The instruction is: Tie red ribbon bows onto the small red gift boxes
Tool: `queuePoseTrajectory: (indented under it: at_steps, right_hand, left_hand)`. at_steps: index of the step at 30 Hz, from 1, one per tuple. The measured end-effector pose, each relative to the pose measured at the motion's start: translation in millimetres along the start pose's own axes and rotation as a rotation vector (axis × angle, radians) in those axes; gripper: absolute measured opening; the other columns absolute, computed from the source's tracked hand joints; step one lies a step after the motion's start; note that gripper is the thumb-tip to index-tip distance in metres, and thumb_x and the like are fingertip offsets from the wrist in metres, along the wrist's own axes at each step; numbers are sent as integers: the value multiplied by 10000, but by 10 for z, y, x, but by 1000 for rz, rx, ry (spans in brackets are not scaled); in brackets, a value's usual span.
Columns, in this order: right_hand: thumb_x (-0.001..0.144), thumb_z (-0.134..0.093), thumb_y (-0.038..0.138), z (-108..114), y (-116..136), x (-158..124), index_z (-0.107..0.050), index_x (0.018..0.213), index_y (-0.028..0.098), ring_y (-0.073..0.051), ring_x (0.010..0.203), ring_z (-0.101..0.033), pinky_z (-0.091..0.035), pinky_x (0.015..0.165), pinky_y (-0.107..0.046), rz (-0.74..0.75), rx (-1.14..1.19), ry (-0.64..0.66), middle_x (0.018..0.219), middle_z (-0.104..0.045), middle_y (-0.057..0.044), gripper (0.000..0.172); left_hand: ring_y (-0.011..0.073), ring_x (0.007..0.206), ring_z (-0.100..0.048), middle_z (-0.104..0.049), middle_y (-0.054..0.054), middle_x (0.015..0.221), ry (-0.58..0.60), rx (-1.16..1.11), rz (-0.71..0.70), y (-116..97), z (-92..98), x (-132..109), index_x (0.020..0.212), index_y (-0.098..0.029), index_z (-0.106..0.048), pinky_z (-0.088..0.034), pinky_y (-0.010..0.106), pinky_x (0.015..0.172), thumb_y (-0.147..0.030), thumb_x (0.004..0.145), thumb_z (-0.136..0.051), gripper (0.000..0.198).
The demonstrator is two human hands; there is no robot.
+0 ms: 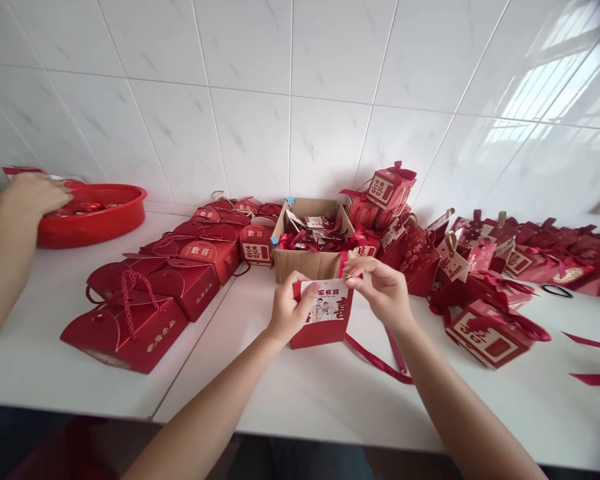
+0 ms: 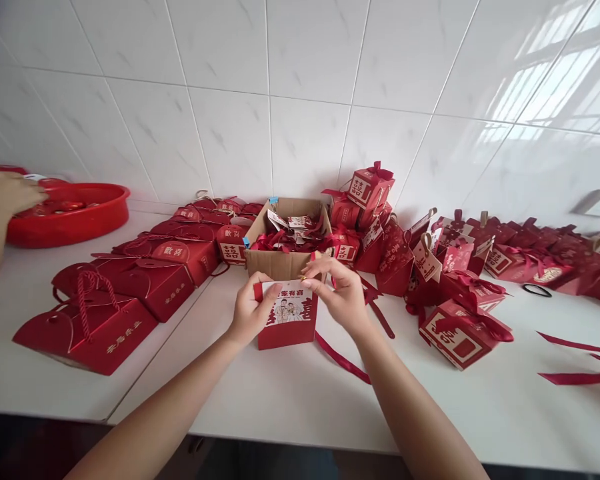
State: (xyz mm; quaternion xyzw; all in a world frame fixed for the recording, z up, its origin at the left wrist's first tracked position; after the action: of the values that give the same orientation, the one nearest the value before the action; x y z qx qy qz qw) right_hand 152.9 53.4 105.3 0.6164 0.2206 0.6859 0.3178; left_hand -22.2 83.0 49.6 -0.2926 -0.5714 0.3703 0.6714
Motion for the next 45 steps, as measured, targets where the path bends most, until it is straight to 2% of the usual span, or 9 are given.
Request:
queuePoseTrajectory:
  at_steps: [10, 17, 24, 27, 31, 33, 35, 38, 45]
  right_hand:
    - [874, -513, 128, -228, 147, -443, -558, 898, 252, -200, 926, -629, -366, 876, -399, 293, -632, -64, 994, -691, -29, 134]
    - [858, -520, 88, -252, 228, -526, -581, 859, 256, -199, 915, -622, -336, 832, -386, 339, -683, -139, 1060, -668, -28, 179]
    - [834, -543, 84, 7, 481, -571, -538, 885, 268, -200, 809, -646, -432, 805, -424, 438, -445, -270, 846, -662, -7, 191]
    - [864, -553, 161, 233, 383, -509, -522, 897, 268, -191, 703, -640, -487, 681, -389, 271, -224, -350, 806, -653, -17, 116]
    - [890, -549, 383, 274, 186, -404, -492, 841, 273, -142, 454, -522, -511, 684, -400, 18, 189, -183, 520, -521, 61, 133]
    - [840, -598, 467, 210, 179, -383, -508, 770, 273, -181, 595, -597, -499, 795, -441, 25, 244, -66, 541, -545, 37, 226]
    - [790, -651, 487, 122, 89, -376, -549, 716, 263, -236, 851, -637, -502, 814, -447, -27, 192, 21, 858, -661, -42, 257]
    - [783, -667, 451, -23, -143, -378, -604, 698, 243, -268, 1035, -604, -522, 793, -438, -158, 120, 92, 1312, -517, -63, 234]
    - [767, -722, 270, -206, -406, -428, -693, 698, 245, -249, 1176, -530, -458, 931, -412, -196, 173, 78, 1214, -596, -52, 79]
  left_hand:
    - [103, 506, -462, -472, -51, 536, 14, -50, 11, -141, -131, -138, 653, -201, -470, -384, 219, 502, -362, 821, -606, 269]
    - [162, 719, -596, -626, 32, 770, 142, -32, -94, -301, -89, -28, 655, -181, -561, -463, 278, 677, -282, 798, -622, 186]
    - [137, 614, -523, -559, 2, 656, 158, 39, -66, -223, -128, -58, 703, -189, -522, -418, 249, 566, -343, 832, -585, 211]
    - [133, 607, -510, -549, -3, 656, 165, 32, -89, -220, -139, -62, 720, -190, -520, -413, 249, 572, -326, 821, -594, 185]
    - [131, 604, -518, -557, -3, 680, 175, 20, -69, -203, -144, -55, 724, -192, -515, -412, 243, 563, -307, 789, -625, 172]
    - [134, 619, -528, -568, 3, 703, 180, 3, -32, -179, -146, -50, 713, -191, -507, -412, 241, 563, -313, 787, -628, 186]
    - [130, 617, -520, -560, 0, 698, 194, -17, 3, -158, -155, -47, 698, -189, -499, -405, 237, 558, -327, 788, -630, 211]
    - [120, 598, -501, -537, -11, 670, 213, -36, 38, -138, -170, -42, 679, -182, -500, -390, 231, 545, -343, 789, -635, 238]
    - [130, 643, -548, -575, 6, 764, 186, 23, -128, -230, -176, -57, 825, -183, -539, -440, 245, 580, -260, 813, -603, 101]
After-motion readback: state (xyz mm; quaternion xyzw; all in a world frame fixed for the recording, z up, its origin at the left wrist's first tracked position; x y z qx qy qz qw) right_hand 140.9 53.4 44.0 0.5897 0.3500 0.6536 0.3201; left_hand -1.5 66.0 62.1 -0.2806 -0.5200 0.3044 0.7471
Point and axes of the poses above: each hand's wrist, its own x-axis towards the middle knuckle, its own z-axis out of the back of the hand, y = z × x, the point moved 8 cm from there along x, towards the middle knuckle
